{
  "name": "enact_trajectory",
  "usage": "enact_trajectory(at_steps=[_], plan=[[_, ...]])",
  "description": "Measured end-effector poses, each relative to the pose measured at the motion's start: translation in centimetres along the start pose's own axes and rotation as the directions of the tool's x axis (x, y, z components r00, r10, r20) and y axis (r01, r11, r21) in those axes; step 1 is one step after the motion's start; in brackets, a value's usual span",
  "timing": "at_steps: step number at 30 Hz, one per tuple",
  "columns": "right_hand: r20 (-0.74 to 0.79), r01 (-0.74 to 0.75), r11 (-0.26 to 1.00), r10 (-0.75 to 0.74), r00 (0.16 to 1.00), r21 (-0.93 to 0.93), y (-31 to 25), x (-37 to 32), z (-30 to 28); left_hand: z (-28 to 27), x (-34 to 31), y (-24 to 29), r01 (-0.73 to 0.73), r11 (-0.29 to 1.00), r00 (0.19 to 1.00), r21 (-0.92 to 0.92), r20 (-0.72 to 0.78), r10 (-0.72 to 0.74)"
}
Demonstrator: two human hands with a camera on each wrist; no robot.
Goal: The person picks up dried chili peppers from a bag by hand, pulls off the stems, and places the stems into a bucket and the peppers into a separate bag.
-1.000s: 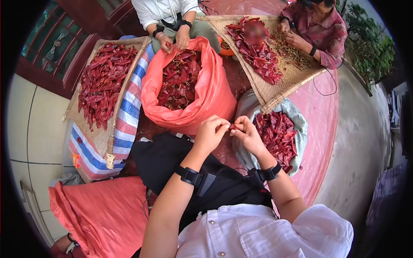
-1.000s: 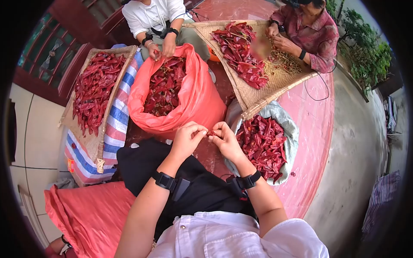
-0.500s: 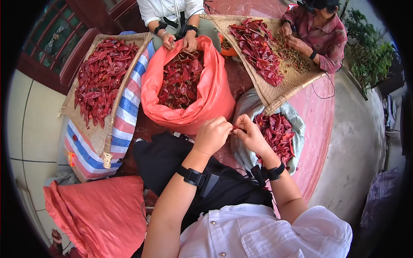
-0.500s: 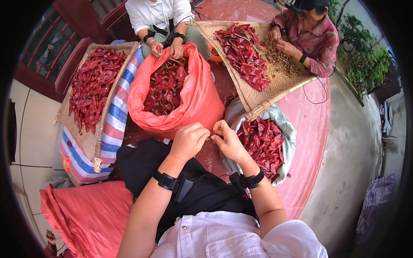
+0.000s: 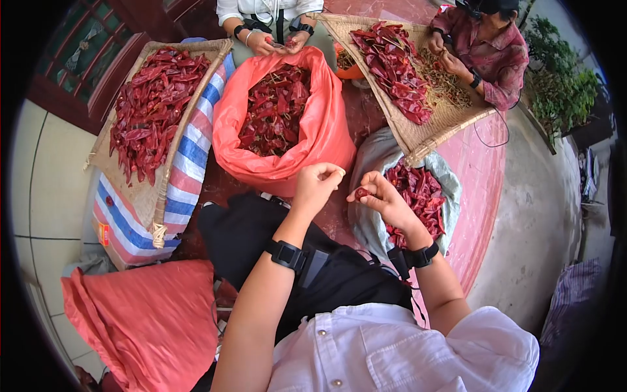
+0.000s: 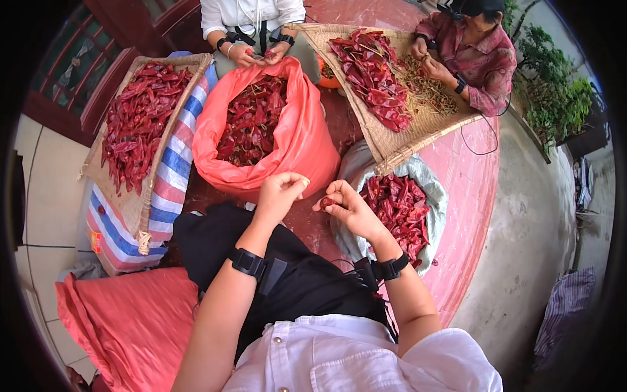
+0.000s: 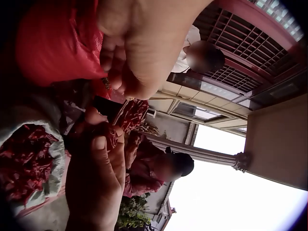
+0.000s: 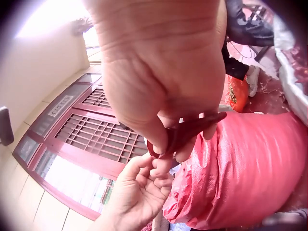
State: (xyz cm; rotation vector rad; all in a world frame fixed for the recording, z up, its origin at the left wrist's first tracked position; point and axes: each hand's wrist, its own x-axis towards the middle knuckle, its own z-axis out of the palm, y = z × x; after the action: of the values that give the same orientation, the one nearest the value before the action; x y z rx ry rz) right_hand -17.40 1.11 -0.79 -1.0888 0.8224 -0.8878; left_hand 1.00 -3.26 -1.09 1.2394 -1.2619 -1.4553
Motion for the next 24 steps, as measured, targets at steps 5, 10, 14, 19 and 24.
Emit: enact_trajectory(at_steps=[5, 10, 14, 19, 24], plan=[[-0.103, -0.082, 0.996, 0.080, 0.992, -0.018, 1.2, -1.0, -2.8, -1.3, 0.0, 0.1, 0.266, 0.813, 0.964, -0.518, 0.127, -0.234], [-0.481, -0.232, 0.841, -0.037, 0.876, -0.489, 3.2, -4.1, -8.7, -2.0, 0.4, 0.1, 0.189, 0.719, 0.981, -0.669, 0.094, -0.170], [-0.572, -0.383, 0.529, -0.252, 0.781, -0.757, 5.3, -6.0, -13.4, -2.1, 0.4, 0.5, 0.141, 0.603, 0.990, -0.785, 0.094, -0.108], [-0.585, -0.473, 0.611, 0.020, 0.811, -0.635, 8.0, -6.1, -13.1, -3.6, 0.9, 0.1, 0.162, 0.424, 0.985, -0.891, 0.118, -0.129], [-0.593, -0.613, 0.394, 0.187, 0.783, -0.685, 16.3, -6.4, -15.8, -5.8, 1.2, -0.5, 0.063, 0.368, 0.986, -0.928, 0.000, -0.169]])
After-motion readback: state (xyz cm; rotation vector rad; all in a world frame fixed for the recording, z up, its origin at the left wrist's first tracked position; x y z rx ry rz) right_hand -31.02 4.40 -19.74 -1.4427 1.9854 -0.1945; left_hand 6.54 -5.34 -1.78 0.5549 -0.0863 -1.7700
